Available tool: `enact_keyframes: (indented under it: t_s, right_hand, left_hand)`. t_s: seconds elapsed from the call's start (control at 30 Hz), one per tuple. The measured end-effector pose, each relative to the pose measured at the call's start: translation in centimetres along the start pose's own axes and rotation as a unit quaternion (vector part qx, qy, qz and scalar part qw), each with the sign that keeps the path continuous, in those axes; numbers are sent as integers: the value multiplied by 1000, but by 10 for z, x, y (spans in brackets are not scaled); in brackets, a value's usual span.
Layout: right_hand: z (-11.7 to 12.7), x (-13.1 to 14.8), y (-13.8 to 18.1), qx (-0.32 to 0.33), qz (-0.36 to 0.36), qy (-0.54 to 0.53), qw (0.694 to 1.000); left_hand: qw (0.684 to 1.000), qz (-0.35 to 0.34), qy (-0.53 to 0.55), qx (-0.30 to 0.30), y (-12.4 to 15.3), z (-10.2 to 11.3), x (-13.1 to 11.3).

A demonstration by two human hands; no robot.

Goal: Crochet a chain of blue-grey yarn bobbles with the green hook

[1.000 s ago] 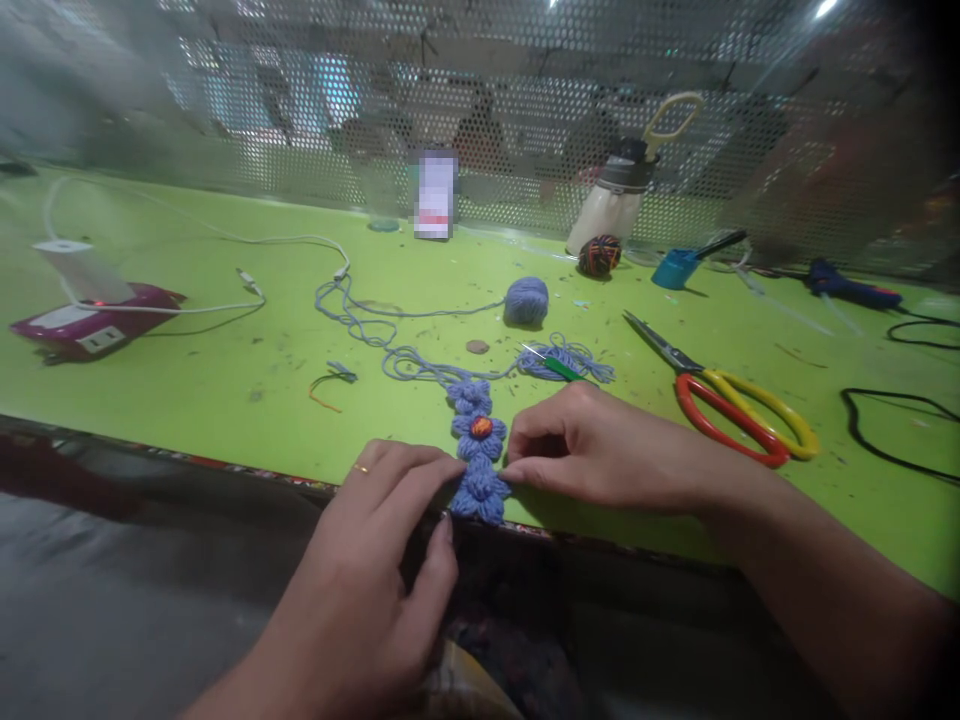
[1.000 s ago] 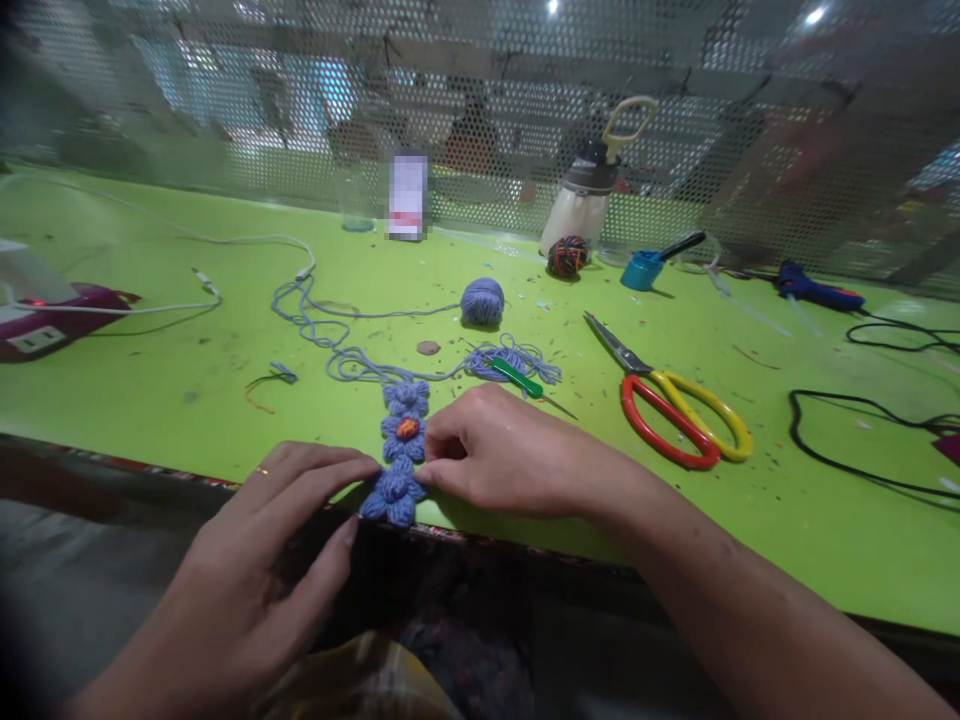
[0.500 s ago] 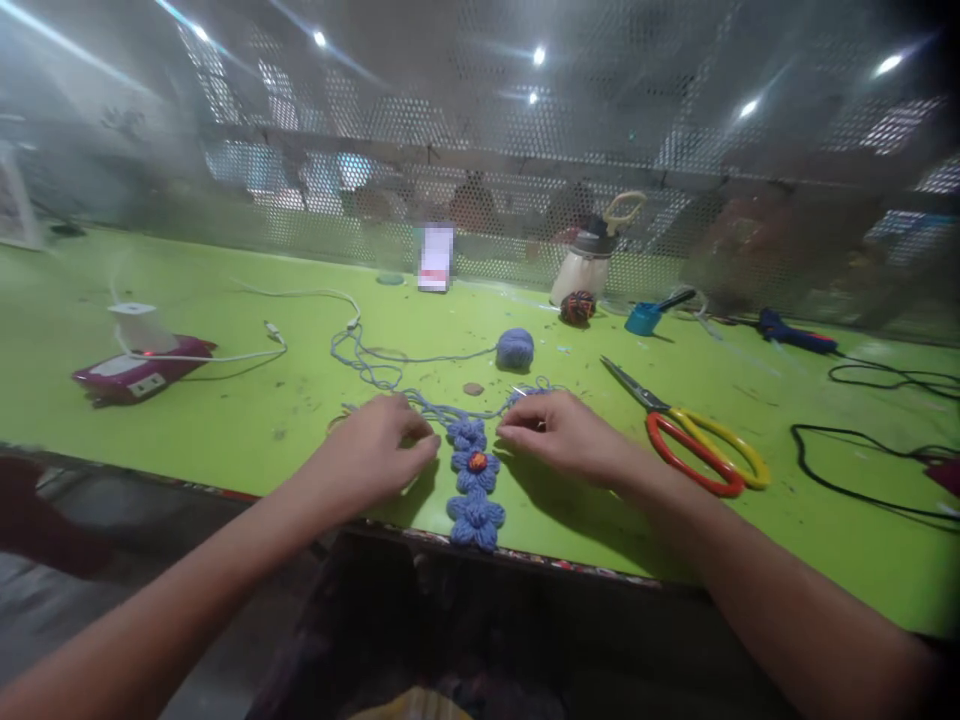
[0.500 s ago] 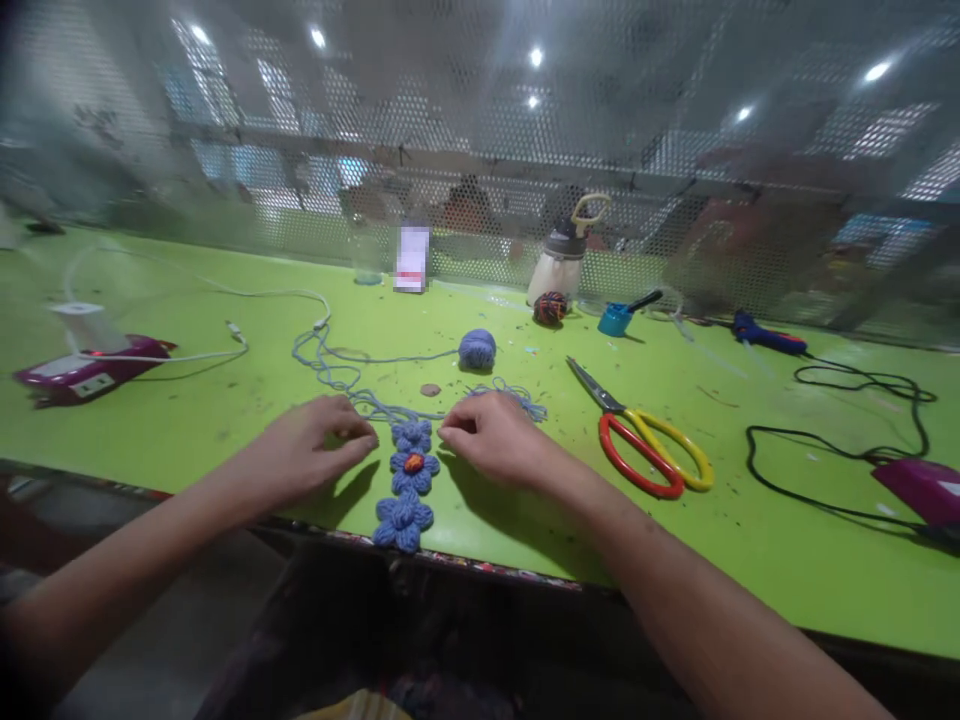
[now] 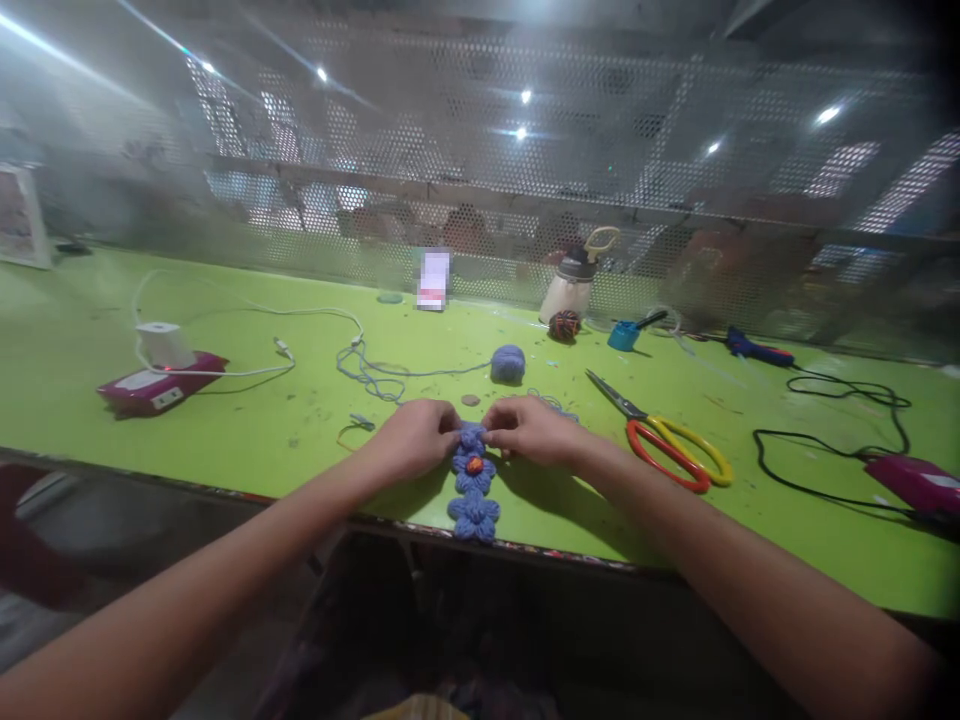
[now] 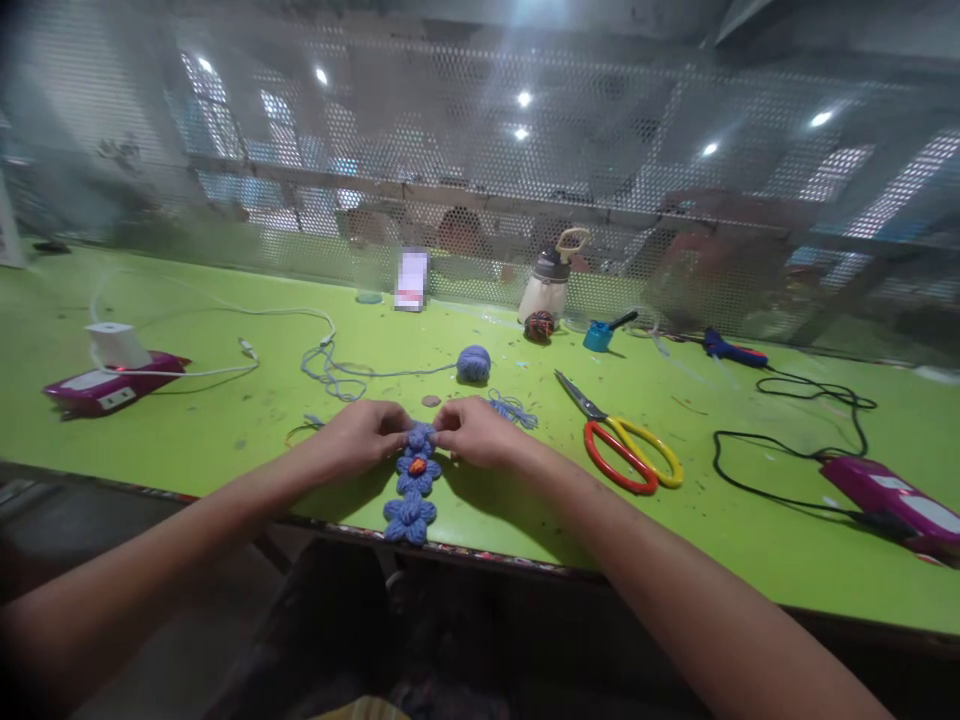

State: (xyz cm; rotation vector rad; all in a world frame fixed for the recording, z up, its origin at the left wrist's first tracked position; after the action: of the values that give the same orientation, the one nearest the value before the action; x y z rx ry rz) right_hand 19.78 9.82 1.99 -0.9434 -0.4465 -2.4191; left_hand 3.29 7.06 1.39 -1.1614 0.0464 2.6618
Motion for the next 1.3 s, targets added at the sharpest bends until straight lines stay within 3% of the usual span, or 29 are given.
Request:
enact_keyframes:
  t_s: [0.13,0.37,0.7,1.03,1.3]
  right_hand:
    - [0,-6,2,24,-34,-121,992]
    - [0,-8,-4,-13,-51,-235,971]
    - [0,4,-18,-137,-10,-346,928]
    - [20,31,-14,-134,27,-341,930]
    - [64,75,-17,-116,55,-206,970]
  left_hand:
    - [995,-6,99,16,-4,3,5]
    - [965,-32,259,38,-6,4,1]
    - [930,-37,366,2,-3,3,2]
    - [914,-32,405,11,-7,1,5]
    - [928,-54,368,9,-8,3,5]
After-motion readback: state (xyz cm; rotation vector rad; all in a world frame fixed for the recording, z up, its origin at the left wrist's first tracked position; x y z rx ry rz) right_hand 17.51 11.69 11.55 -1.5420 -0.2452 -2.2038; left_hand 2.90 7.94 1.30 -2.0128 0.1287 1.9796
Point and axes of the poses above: each hand's wrist, its own y-axis away from the middle knuckle, its own z-axis out of the back of the hand, x = y × z, the point moved 3 cm from there along -y, towards the middle knuckle, and after that the axes turned 9 degrees about y, right-handed, at the moved point
